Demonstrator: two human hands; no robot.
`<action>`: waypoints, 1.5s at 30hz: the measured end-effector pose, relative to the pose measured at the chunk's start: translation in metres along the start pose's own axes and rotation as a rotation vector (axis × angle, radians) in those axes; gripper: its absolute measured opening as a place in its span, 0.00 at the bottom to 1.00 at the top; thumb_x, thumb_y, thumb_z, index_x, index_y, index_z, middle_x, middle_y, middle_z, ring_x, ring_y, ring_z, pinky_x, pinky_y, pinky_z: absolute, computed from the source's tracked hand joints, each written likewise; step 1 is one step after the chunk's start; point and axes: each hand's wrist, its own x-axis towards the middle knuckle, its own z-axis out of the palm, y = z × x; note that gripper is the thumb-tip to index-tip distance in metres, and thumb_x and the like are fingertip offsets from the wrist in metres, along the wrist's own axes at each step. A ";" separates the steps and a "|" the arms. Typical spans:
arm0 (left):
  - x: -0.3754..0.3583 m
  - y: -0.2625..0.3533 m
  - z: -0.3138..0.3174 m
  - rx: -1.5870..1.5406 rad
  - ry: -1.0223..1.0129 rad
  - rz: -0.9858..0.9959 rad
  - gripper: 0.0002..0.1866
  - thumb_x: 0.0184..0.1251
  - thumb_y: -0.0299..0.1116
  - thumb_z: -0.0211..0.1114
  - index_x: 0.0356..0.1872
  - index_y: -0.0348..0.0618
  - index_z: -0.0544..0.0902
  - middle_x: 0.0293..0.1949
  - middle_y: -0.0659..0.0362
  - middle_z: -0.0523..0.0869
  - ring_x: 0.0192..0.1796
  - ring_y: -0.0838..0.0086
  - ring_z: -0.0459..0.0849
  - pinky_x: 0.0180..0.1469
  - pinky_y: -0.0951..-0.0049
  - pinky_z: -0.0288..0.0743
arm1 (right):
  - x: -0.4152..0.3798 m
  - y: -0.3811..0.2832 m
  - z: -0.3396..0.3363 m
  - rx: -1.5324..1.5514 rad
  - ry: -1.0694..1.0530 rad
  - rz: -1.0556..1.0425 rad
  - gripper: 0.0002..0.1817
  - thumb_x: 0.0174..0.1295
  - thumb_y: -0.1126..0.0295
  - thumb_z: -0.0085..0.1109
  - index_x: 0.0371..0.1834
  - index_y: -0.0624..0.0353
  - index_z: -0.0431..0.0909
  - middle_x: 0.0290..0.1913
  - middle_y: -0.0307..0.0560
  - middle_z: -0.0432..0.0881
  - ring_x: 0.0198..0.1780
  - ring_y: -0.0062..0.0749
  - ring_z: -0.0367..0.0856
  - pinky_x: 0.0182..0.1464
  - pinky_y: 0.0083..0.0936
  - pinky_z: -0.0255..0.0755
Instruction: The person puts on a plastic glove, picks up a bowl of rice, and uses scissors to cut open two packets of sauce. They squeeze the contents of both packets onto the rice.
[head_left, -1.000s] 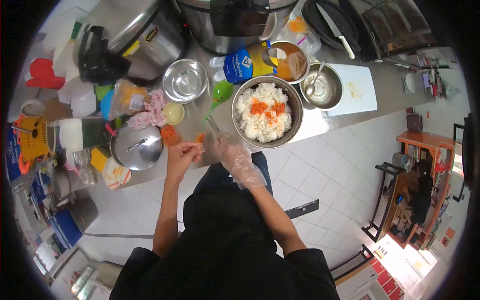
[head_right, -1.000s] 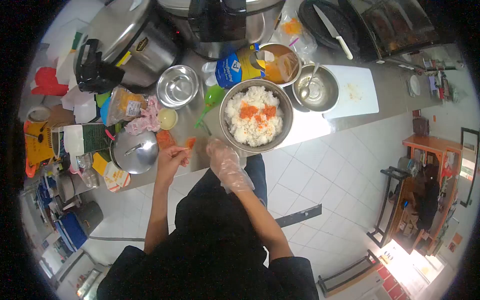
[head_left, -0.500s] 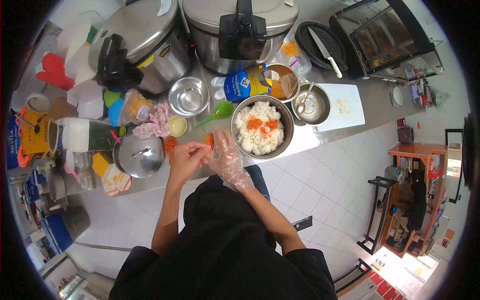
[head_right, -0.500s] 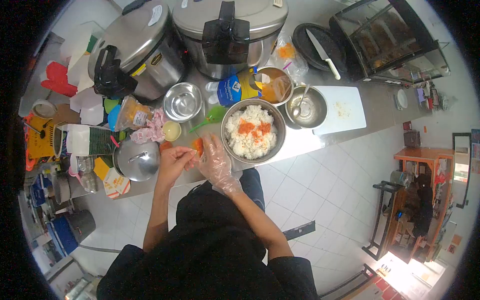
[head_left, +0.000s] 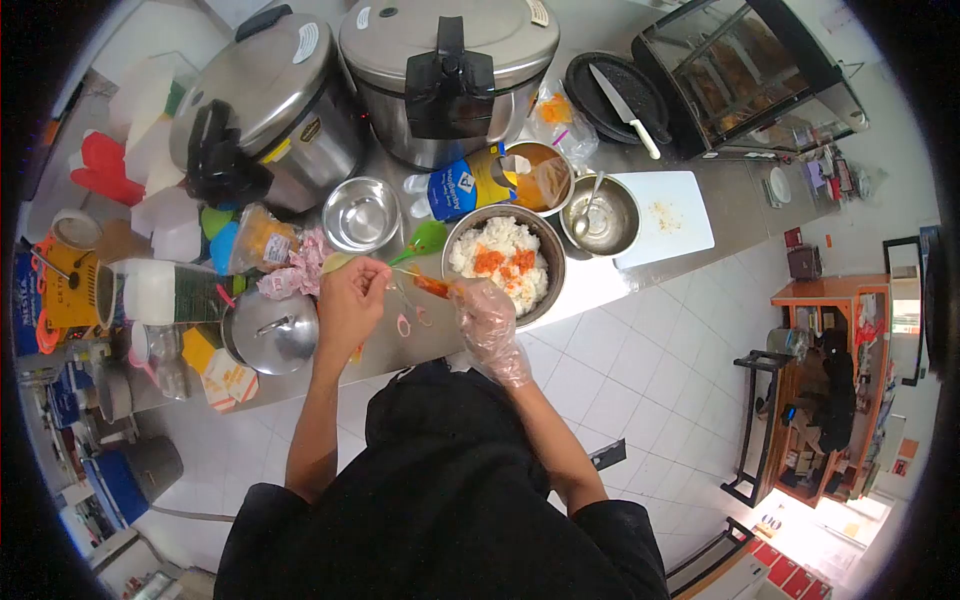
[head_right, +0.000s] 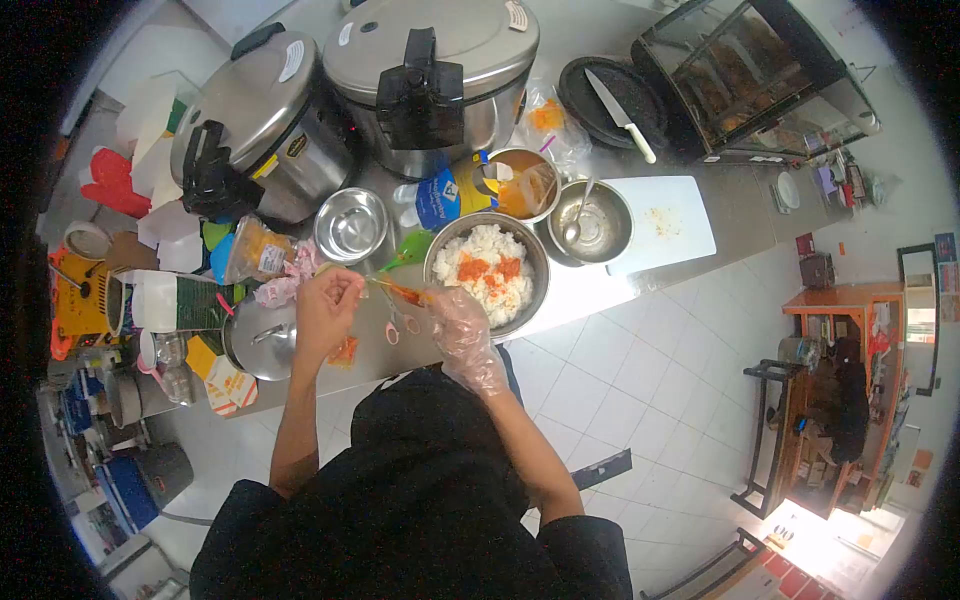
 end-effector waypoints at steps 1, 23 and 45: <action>0.001 0.001 0.003 0.114 0.048 0.058 0.03 0.67 0.23 0.66 0.36 0.33 0.84 0.26 0.58 0.87 0.26 0.79 0.83 0.29 0.75 0.75 | 0.001 0.002 -0.005 0.002 0.001 -0.001 0.11 0.58 0.78 0.63 0.43 0.57 0.84 0.35 0.52 0.84 0.35 0.50 0.83 0.38 0.40 0.76; 0.037 0.048 0.093 0.245 -0.018 0.439 0.07 0.64 0.25 0.68 0.40 0.35 0.88 0.36 0.51 0.89 0.38 0.59 0.87 0.44 0.66 0.77 | 0.042 0.041 -0.111 -0.040 -0.330 -0.074 0.14 0.59 0.76 0.58 0.50 0.57 0.80 0.38 0.51 0.82 0.43 0.48 0.83 0.47 0.42 0.79; -0.016 0.015 0.158 -0.035 0.179 -0.269 0.12 0.70 0.30 0.67 0.46 0.30 0.87 0.33 0.52 0.91 0.30 0.77 0.89 0.31 0.79 0.83 | -0.007 0.084 -0.062 1.434 -0.562 1.101 0.33 0.59 0.78 0.70 0.68 0.64 0.66 0.58 0.45 0.80 0.57 0.29 0.81 0.58 0.24 0.77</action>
